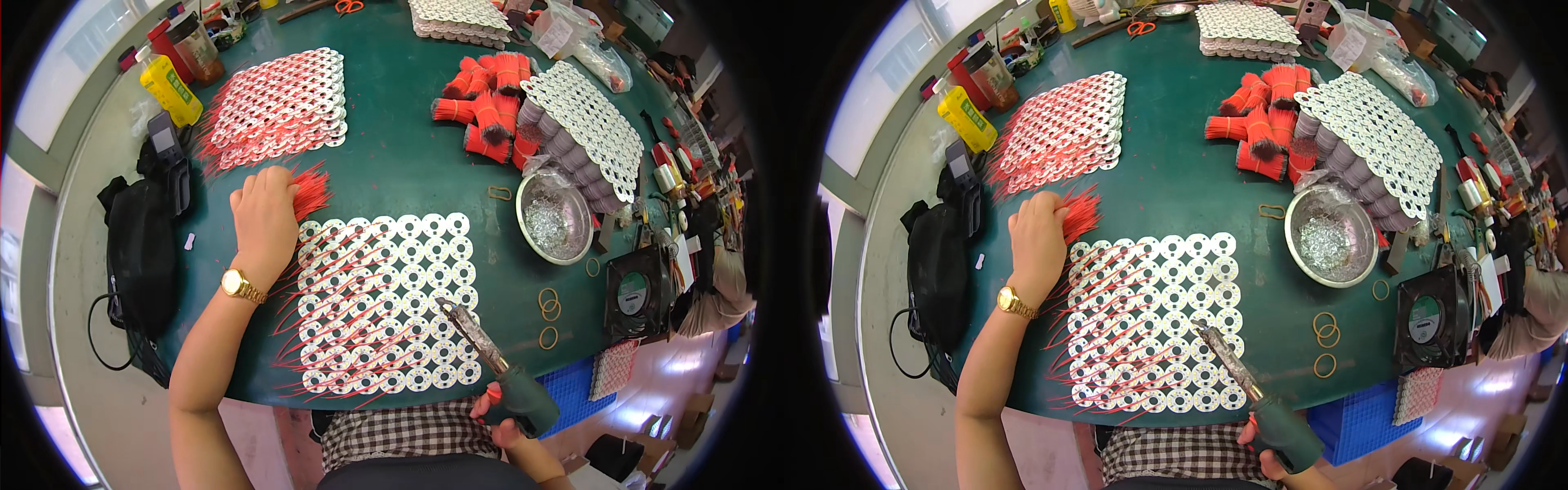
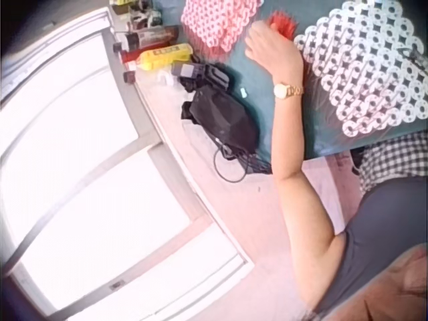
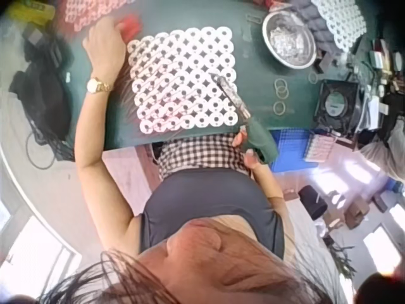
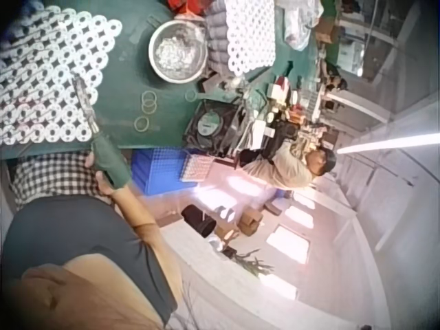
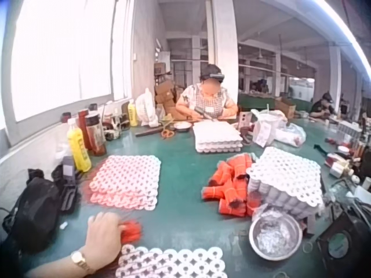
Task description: The person solders individual red wires onto a grid of circular electronic components. This is done using a soldering iron and solder wire.
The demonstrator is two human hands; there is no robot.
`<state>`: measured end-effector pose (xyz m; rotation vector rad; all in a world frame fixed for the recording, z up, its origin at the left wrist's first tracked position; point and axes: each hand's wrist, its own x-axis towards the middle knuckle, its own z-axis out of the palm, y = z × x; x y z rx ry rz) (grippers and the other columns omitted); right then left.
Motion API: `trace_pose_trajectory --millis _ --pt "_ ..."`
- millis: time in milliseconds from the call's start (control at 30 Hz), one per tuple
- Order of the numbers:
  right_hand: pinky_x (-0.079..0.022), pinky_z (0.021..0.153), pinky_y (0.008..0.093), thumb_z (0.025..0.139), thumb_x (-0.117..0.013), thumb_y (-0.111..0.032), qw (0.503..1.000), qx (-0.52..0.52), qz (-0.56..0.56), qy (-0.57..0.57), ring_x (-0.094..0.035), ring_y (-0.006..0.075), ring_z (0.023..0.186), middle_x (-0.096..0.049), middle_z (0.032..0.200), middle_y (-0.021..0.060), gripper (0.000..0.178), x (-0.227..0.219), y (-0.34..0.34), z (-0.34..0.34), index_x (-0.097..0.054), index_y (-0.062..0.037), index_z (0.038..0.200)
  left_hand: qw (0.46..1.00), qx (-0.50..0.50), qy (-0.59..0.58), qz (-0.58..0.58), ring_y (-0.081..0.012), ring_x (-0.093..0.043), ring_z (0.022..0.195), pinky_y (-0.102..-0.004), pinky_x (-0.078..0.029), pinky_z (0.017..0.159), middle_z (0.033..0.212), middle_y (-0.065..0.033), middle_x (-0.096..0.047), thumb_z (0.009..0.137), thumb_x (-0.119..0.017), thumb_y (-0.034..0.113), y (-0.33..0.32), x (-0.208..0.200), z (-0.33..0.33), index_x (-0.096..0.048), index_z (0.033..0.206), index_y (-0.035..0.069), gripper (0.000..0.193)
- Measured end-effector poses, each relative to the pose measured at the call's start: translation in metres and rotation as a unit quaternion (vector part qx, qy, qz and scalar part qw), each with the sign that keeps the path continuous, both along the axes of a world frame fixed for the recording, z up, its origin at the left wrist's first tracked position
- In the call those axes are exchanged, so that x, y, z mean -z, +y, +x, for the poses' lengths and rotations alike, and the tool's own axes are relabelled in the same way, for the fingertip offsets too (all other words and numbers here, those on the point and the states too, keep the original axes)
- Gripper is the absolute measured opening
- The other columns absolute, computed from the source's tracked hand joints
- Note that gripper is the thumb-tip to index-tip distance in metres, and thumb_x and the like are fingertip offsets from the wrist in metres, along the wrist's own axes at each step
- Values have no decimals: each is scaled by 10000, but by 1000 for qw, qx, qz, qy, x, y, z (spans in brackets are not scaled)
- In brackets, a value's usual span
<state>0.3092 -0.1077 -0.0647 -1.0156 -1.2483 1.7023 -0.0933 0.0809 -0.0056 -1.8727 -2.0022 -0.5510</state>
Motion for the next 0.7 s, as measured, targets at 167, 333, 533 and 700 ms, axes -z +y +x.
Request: trace_pose_trajectory --millis 167,333,533,700 --pt "-515 676 334 827 -638 -629 996 -4 82 -25 -598 208 768 -549 856 87 762 0 5 -1 -480 -13 1247 980 102 -156 66 -219 -618 762 -335 -464 657 871 -85 -624 881 -635 62 -5 -7 14 -572 961 22 109" --pt "-514 633 280 839 -635 -365 983 -22 159 -93 -636 155 696 -659 811 51 399 -26 24 -6 -637 -18 1036 865 121 -483 -65 -96 -560 640 -249 -449 588 755 -48 -596 927 -569 19 -27 -29 51 -559 919 0 23" --pt "-543 716 300 824 -616 -309 966 -62 190 -164 -679 196 759 -691 874 43 431 -29 27 -3 -611 -31 1152 831 204 -487 -176 -51 -522 636 -207 -421 582 725 -15 -602 899 -623 13 -68 -33 74 -572 860 11 64" --pt "-545 704 305 799 -639 -340 969 -23 180 -168 -686 220 768 -702 855 28 454 -18 16 -1 -624 -50 1148 824 197 -475 -238 -65 -504 590 -243 -415 541 671 -13 -579 891 -650 41 -81 -32 89 -583 859 15 78"
